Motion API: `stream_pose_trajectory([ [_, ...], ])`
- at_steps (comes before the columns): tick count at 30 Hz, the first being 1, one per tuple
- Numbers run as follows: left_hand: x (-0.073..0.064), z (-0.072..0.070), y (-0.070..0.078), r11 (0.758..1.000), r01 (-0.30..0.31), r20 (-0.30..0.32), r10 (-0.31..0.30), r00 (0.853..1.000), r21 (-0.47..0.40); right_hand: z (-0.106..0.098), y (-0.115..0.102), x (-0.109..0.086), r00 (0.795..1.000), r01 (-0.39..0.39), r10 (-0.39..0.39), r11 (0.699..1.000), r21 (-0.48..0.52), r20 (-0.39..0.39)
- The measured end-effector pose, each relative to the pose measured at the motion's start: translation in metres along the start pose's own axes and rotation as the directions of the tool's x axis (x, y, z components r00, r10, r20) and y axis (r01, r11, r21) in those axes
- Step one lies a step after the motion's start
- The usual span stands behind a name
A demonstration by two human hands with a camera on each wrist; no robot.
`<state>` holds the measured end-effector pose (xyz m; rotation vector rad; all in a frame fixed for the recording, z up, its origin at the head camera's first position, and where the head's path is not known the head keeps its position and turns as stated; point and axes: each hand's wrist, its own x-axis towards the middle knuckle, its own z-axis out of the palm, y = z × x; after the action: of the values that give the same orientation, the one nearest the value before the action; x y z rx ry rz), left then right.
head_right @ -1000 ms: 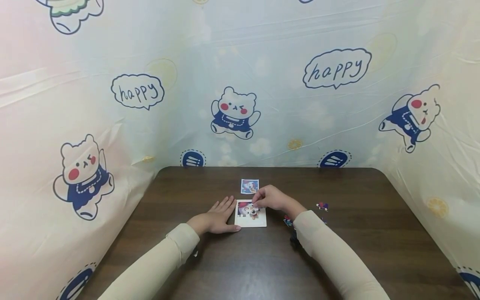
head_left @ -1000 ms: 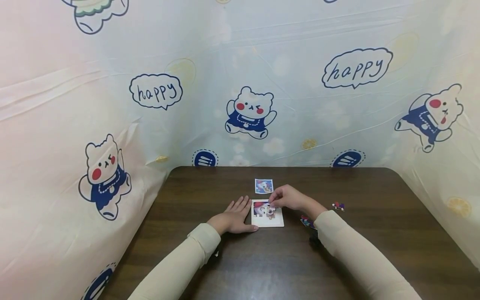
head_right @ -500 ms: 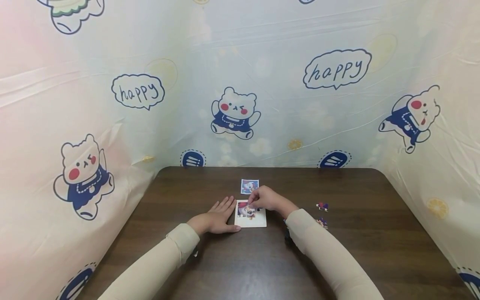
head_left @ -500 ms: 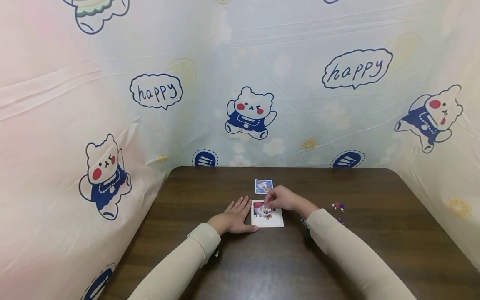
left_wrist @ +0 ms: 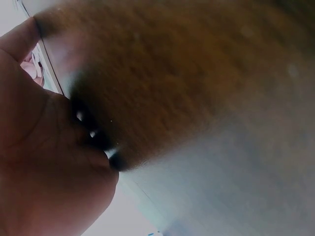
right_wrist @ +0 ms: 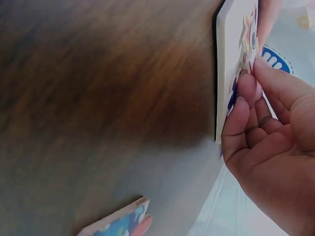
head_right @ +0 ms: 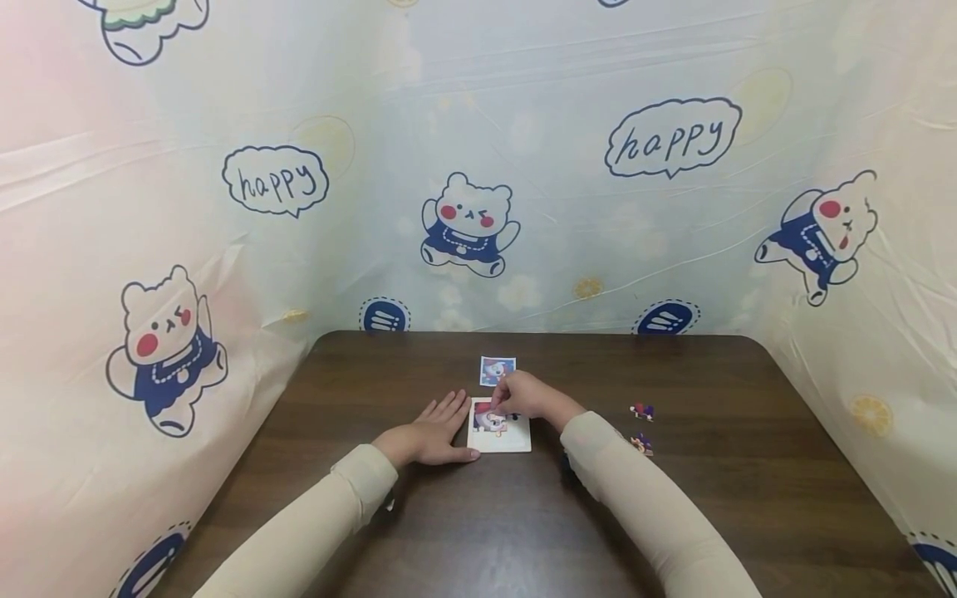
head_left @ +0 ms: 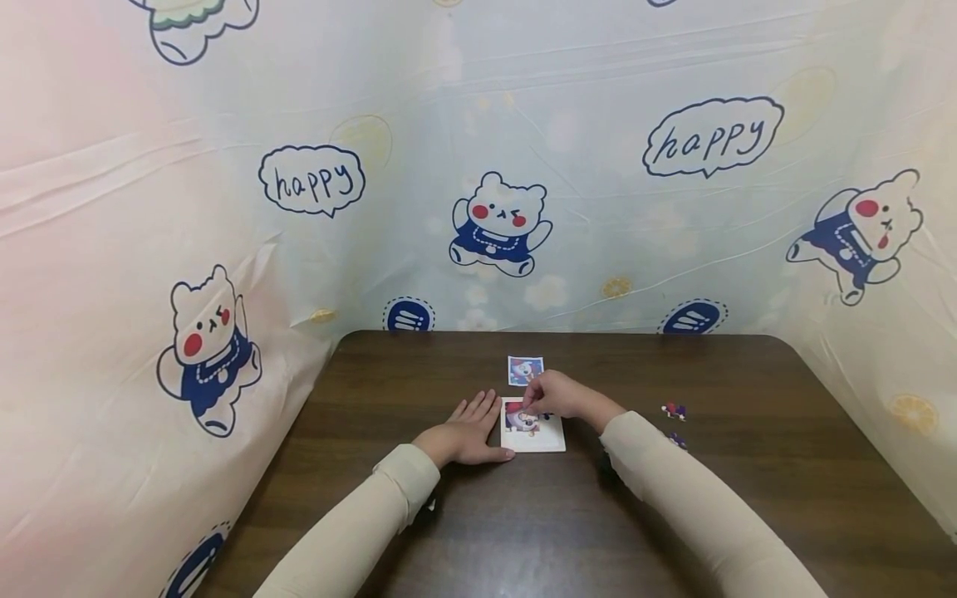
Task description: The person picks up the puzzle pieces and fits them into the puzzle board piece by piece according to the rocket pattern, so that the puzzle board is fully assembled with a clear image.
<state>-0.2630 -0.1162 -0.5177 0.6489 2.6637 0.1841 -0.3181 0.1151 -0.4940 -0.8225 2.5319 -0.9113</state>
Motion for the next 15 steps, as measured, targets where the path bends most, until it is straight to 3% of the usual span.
stream_pose_trajectory([
  [9,-0.0004,-0.0008,0.0010,0.999,0.008,0.009,-0.008,1.000,0.036,-0.0003,-0.0026,0.0005,1.000,-0.014,0.014,1.000,0.002,0.000],
  [15,-0.0053,-0.0057,0.0046,1.000,0.001,0.007,-0.001,1.000,0.010,-0.0011,-0.0060,-0.0013,0.998,-0.060,0.061,0.998,-0.024,0.014],
])
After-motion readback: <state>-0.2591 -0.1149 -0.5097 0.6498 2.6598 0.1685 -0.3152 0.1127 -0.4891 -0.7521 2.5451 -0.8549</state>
